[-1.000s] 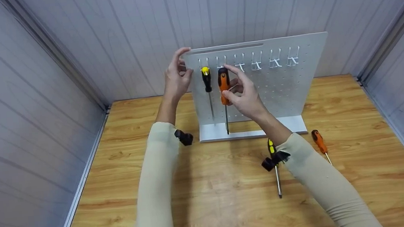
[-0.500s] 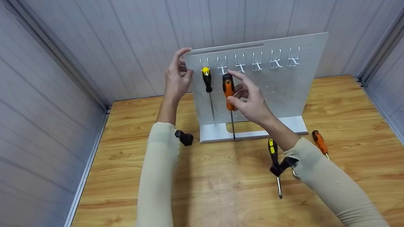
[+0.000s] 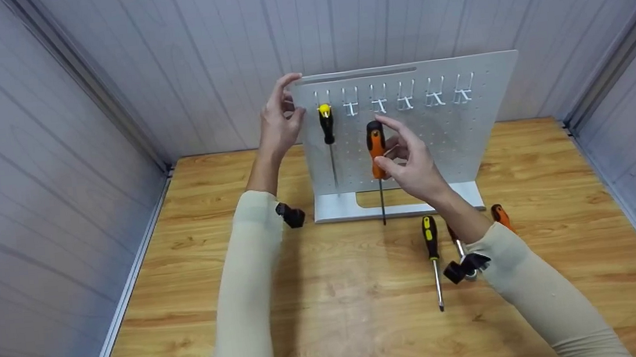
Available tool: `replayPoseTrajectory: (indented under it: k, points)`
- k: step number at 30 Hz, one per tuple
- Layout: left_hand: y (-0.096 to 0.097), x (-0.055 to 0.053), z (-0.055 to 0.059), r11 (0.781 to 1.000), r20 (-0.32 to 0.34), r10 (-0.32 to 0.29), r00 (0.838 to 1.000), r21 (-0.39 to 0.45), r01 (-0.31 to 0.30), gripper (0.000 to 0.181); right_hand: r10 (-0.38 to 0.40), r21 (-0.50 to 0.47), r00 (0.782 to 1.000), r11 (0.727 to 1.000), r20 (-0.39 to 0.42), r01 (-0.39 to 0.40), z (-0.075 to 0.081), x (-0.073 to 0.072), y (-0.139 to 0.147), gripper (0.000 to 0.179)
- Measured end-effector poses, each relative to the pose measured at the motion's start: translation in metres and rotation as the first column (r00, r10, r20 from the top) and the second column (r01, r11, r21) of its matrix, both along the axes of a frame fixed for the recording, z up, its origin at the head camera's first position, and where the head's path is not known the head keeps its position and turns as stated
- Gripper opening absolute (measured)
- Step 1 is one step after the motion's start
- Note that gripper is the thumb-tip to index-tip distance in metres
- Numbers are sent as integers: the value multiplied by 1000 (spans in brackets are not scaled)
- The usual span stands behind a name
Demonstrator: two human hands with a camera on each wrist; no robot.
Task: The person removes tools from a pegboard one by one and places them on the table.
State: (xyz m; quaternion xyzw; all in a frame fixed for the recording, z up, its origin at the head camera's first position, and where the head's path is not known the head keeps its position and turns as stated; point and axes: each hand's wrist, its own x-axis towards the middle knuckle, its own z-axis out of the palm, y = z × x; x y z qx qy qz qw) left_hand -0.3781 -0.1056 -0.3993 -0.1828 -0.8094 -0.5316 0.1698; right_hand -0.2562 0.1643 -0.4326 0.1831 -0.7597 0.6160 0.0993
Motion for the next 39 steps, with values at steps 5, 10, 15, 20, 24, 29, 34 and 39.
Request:
replayPoseTrajectory:
  k: [5, 10, 15, 20, 24, 29, 34, 39]
  points:
    - [0, 0, -1, 1000, -3, 4, 1000, 3, -4, 58, -14, 15, 999, 1000, 31, 13, -3, 5, 9, 71]
    - [-1, 1, -1, 1000, 6, 5, 1000, 4, -5, 58, -15, 22, 998, 1000, 59, 14, -6, 11, 17, 72]
    - [-1, 0, -1, 1000, -2, 0, 1000, -3, 0, 58, -13, 57, 998, 998, 66, 9, -11, 18, 26, 72]
    - [-1, -1, -1, 1000, 6, 4, 1000, -6, -4, 58, -7, 81, 997, 997, 76, 0, -19, 24, 35, 72]
    - [-1, -1, -1, 1000, 23, 1, 1000, 5, -1, 58, -9, 100, 995, 995, 98, 0, -25, 29, 41, 71]
    - [0, -3, -1, 1000, 28, -3, 1000, 12, 2, 58, -12, 113, 993, 994, 121, -2, -32, 34, 46, 70]
    - [-1, -3, -3, 1000, 19, -8, 1000, 18, 8, 58, -20, 152, 991, 988, 133, -1, -40, 38, 50, 69]
    - [-1, -3, -3, 1000, 5, -11, 1000, 13, 11, 58, -7, 190, 986, 982, 164, -24, -52, 43, 52, 70]
